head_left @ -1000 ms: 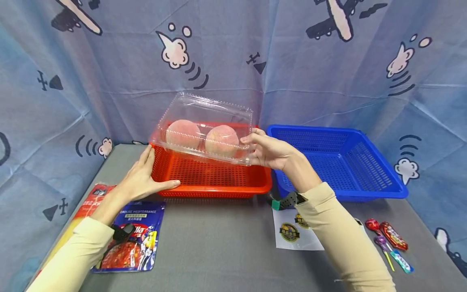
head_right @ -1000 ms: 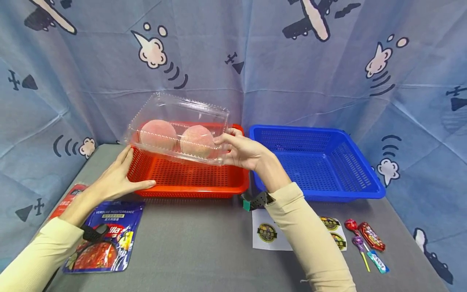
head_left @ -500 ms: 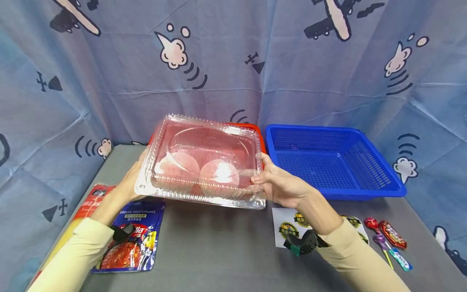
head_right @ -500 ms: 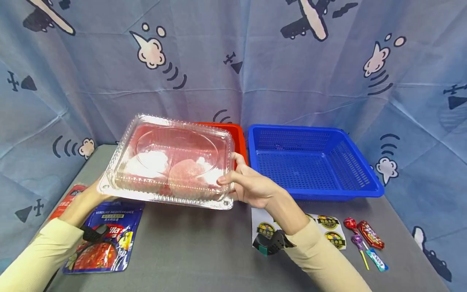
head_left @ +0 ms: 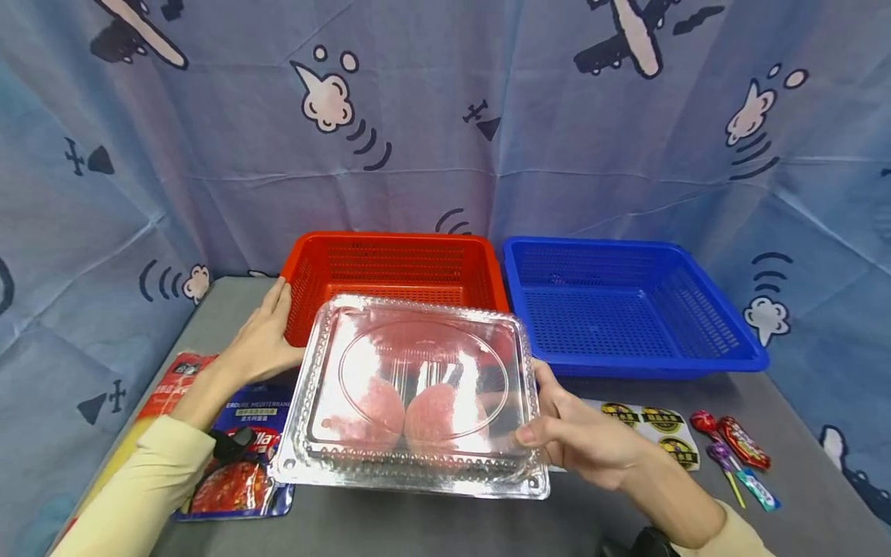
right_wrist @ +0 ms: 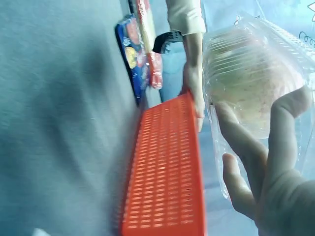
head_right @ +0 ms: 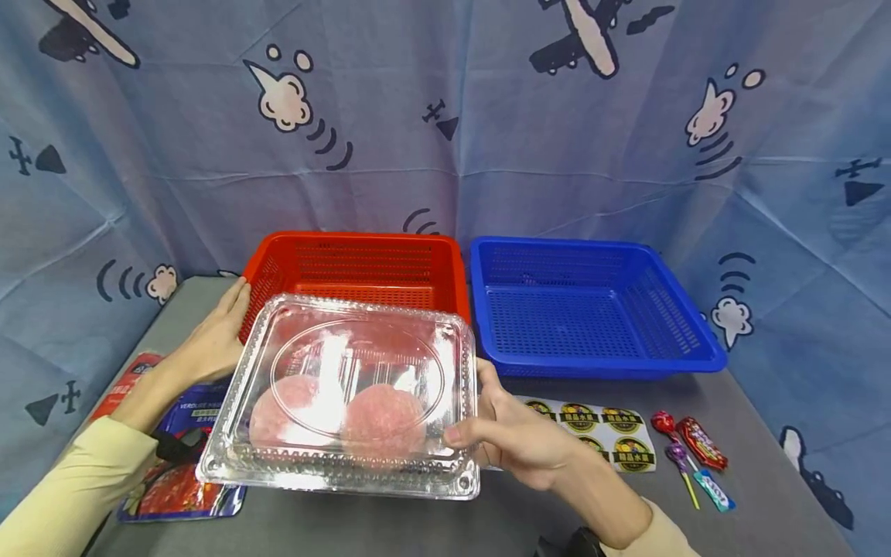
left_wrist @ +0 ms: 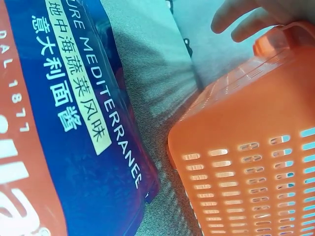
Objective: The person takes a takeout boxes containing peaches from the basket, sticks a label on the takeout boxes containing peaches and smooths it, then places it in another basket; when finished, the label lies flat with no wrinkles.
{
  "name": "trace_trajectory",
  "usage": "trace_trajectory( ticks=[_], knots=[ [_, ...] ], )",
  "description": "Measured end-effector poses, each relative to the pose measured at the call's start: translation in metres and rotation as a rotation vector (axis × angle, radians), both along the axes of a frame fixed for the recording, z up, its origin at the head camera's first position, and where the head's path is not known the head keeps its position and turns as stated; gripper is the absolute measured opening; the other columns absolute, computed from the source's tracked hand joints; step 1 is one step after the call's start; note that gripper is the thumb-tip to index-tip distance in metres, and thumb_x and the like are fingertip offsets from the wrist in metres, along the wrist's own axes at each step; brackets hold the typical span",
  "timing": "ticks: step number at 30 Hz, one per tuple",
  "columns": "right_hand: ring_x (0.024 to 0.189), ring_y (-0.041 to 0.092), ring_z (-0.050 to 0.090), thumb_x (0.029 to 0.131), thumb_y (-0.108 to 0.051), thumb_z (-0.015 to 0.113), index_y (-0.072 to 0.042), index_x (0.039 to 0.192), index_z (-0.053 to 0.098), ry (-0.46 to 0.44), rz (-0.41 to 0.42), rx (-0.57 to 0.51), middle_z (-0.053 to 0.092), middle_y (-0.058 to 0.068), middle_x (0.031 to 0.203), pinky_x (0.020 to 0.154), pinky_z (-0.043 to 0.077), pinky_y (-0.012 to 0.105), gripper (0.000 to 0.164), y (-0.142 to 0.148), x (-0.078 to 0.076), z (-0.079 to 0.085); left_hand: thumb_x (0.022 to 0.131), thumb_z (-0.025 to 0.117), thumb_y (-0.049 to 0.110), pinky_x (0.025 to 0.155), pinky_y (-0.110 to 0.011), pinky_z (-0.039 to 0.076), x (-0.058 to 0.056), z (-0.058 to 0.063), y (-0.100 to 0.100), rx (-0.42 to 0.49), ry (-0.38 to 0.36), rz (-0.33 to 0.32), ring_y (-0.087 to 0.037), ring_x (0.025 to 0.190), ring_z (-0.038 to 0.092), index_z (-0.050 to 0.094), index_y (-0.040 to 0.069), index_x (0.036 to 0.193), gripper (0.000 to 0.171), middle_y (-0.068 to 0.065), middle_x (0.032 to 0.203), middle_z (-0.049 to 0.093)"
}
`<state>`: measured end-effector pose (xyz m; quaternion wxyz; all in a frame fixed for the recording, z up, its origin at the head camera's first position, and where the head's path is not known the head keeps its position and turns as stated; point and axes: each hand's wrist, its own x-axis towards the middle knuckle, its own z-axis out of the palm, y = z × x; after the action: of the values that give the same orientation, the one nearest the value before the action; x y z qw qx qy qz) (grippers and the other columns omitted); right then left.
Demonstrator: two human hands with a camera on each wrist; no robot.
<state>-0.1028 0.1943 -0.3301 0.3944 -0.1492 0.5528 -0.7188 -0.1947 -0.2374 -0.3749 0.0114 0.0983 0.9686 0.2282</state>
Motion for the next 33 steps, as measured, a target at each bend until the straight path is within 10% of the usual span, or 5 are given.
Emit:
trace_trajectory(
  ticks=[7, 15, 27, 33],
  knots=[
    [0.121, 0.023, 0.064, 0.093, -0.004, 0.059, -0.027, 0.150, -0.003, -0.004, -0.011, 0.074, 0.024, 0.021, 0.163, 0.094, 0.058, 0.035, 0.088, 0.007, 0.014, -0.020, 0.082, 0.070, 0.069, 0.120, -0.070, 0.026, 0.001, 0.001, 0.001, 0.010, -0.030, 0.023, -0.056, 0.152, 0.018, -0.002, -0.007, 0.160, 0.130, -0.022, 0.172, -0.006],
    [0.115, 0.026, 0.072, 0.093, -0.001, 0.060, -0.026, 0.141, 0.007, -0.024, 0.009, 0.072, 0.054, -0.001, 0.147, 0.075, 0.060, 0.026, 0.075, 0.002, 0.015, -0.038, 0.080, 0.069, 0.074, 0.119, -0.071, 0.026, 0.002, 0.003, 0.004, 0.013, -0.055, 0.037, -0.056, 0.153, 0.016, -0.005, -0.005, 0.160, 0.135, -0.019, 0.172, -0.010],
    [0.115, 0.028, 0.072, 0.089, -0.002, 0.063, -0.020, 0.135, 0.009, 0.035, 0.020, 0.145, 0.044, 0.010, 0.155, 0.063, 0.046, 0.017, 0.074, 0.000, 0.010, -0.050, 0.080, 0.069, 0.075, 0.120, -0.070, 0.024, 0.000, 0.003, 0.006, 0.022, -0.072, 0.035, -0.055, 0.154, 0.014, -0.006, -0.004, 0.160, 0.136, -0.017, 0.172, -0.013],
    [0.101, 0.023, 0.069, 0.087, -0.004, 0.065, -0.017, 0.145, 0.006, 0.023, -0.016, 0.239, 0.051, 0.019, 0.139, 0.078, 0.056, 0.031, 0.084, 0.000, 0.015, -0.057, 0.079, 0.069, 0.076, 0.120, -0.071, 0.024, -0.001, 0.004, 0.006, 0.019, -0.079, 0.046, -0.055, 0.154, 0.013, -0.008, -0.003, 0.160, 0.137, -0.017, 0.172, -0.014]
  ],
)
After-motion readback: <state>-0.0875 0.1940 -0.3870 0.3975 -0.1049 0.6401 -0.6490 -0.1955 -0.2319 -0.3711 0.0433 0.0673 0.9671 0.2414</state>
